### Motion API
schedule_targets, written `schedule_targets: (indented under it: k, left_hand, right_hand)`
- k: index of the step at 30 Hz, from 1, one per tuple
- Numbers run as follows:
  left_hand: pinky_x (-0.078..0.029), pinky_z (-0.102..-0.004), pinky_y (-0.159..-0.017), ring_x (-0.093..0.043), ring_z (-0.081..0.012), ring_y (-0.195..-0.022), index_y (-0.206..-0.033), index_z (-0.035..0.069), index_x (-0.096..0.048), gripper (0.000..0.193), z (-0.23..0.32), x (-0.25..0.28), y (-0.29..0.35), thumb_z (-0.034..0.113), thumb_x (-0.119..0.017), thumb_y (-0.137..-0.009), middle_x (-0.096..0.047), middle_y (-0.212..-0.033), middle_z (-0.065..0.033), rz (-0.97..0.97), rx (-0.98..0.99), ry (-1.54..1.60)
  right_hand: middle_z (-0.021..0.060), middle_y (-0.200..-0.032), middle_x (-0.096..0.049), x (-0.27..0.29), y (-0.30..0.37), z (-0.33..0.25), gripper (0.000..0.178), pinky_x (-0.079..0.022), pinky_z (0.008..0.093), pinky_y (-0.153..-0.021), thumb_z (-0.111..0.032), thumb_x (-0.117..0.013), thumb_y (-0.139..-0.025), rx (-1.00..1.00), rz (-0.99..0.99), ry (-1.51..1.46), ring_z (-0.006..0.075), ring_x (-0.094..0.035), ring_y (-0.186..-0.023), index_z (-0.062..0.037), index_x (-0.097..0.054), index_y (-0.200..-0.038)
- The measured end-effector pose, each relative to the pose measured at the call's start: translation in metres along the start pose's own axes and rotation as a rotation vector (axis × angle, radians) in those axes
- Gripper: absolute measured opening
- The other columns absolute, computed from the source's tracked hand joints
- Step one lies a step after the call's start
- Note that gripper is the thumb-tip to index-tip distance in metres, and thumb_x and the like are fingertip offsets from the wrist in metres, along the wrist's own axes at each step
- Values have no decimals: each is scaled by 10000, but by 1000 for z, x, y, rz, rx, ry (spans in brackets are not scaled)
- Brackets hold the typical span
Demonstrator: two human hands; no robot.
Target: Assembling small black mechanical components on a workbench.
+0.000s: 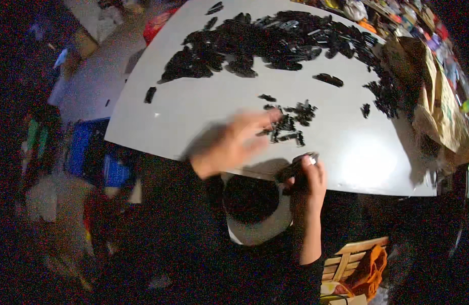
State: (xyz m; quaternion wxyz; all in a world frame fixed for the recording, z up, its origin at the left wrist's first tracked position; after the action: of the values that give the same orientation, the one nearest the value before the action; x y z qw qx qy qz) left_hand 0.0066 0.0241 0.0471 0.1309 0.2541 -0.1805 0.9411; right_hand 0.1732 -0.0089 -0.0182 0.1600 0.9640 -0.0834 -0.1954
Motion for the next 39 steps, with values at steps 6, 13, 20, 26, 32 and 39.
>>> schedule_targets:
  k: [6, 13, 20, 26, 32, 39]
  left_hand:
    - [-337, -428, -968, -397, -319, -1174, -1204, 56, -499, 404, -67, 72, -62, 27, -505, -800, -411, -1298, -141, 378, -112, -794]
    - [-417, -405, -854, -492, -298, -994, -1030, 2, -554, 265, -50, 65, -46, 26, -530, -768, -517, -1065, -140, 326, -139, -810]
    - [-445, -293, -596, -557, -180, -656, -989, 9, -514, 219, -16, 63, 4, 54, -599, -793, -577, -885, -103, 406, -66, -482]
    - [-318, -167, -483, -374, -17, -548, -1109, 22, -416, 237, -27, 19, 32, 96, -493, -897, -532, -788, -43, 286, 212, 367]
    - [-282, -163, -492, -327, -29, -560, -1241, 34, -344, 322, -17, -19, 43, 155, -414, -951, -495, -788, -40, 152, 331, 752]
    - [-340, -160, -571, -407, -40, -703, -1326, 39, -326, 394, -5, -30, 44, 207, -361, -971, -522, -990, -44, 150, 369, 745]
  right_hand:
    - [55, -749, -545, -7, -15, -35, 116, -446, 248, -502, -198, -498, -873, 102, -113, -1, 141, -515, -558, -97, -466, -828]
    - [31, -642, -559, -31, -34, -53, 66, -417, 209, -535, 11, -492, -774, 457, -255, 677, 75, -526, -579, 12, -553, -798]
    - [141, -598, -586, -73, -39, -55, 185, -451, 301, -520, -172, -667, -768, 636, -3, 1563, 179, -567, -521, 11, -639, -775]
    - [70, -580, -570, -51, -47, -45, 177, -450, 286, -478, -137, -669, -768, 520, -224, 1036, 135, -563, -520, 23, -598, -736]
    - [42, -647, -580, -49, -10, -19, 155, -435, 205, -422, -138, -648, -810, -15, -458, 369, 94, -535, -493, 2, -586, -793]
    - [72, -709, -601, -58, 10, -11, 124, -459, 220, -414, -72, -656, -791, -37, -509, 213, 113, -554, -519, 25, -580, -805]
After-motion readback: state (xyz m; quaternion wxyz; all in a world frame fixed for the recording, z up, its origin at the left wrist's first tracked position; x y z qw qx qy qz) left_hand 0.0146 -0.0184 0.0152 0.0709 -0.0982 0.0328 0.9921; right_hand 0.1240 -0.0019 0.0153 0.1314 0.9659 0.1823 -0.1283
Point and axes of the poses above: each hand's wrist, its own y-axis away from the middle knuckle, its own x-axis out of the back of the hand, z = x × y, the point moved 10 cm from there along -y, towards the middle knuckle
